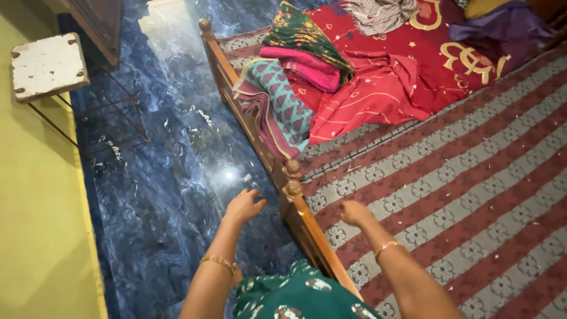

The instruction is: The person makes a bed by spreading a red patterned sheet over a wooden cot. They then move a television set on a nearby cabinet and pick up a small stool from the floor.

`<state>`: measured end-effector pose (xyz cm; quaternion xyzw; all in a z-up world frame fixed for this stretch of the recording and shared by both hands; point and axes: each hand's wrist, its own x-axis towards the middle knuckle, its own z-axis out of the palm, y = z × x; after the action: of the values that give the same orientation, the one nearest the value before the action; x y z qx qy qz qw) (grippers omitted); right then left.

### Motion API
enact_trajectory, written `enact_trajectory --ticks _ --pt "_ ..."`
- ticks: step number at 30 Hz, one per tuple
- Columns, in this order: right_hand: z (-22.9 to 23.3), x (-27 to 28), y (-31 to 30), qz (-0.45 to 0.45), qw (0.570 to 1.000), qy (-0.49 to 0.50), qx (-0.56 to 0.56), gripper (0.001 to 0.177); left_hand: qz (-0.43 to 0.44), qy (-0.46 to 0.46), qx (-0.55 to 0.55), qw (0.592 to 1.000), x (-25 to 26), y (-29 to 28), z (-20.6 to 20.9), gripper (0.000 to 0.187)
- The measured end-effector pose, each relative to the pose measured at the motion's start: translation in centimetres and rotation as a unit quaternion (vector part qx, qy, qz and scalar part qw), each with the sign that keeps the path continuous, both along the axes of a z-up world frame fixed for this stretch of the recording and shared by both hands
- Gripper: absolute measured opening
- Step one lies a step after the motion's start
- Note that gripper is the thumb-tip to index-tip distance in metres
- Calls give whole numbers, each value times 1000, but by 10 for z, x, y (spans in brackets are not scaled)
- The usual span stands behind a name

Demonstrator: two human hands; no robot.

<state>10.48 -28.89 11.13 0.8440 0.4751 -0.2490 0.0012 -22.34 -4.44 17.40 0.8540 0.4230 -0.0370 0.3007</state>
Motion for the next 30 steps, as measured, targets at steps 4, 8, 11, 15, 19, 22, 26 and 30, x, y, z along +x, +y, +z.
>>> enact_trajectory --ticks 4,8,11,15,19,22,26,30 --pt "12 -12 53 -15 999 -3 -34 40 -27 -59 11 998 -16 41 18 59" --pt "19 -37 111 -4 999 -39 4 40 -18 -89 16 996 -48 96 36 59" --pt "25 -64 161 4 999 12 44 43 -22 -115 37 992 -74 137 41 56" --pt "31 -106 209 -2 999 7 51 38 -18 -129 28 991 -93 169 44 57" --pt "31 -119 238 21 998 -16 60 38 -41 -138 -7 990 -97 186 52 57" --pt "26 -109 259 14 998 -10 57 38 -49 -150 -4 987 -92 202 53 58" --pt "23 -85 287 -28 999 -19 39 46 -65 -144 -2 987 -80 236 60 59" --pt "20 -63 328 -72 997 -4 14 39 -81 -126 43 988 -59 291 82 58"
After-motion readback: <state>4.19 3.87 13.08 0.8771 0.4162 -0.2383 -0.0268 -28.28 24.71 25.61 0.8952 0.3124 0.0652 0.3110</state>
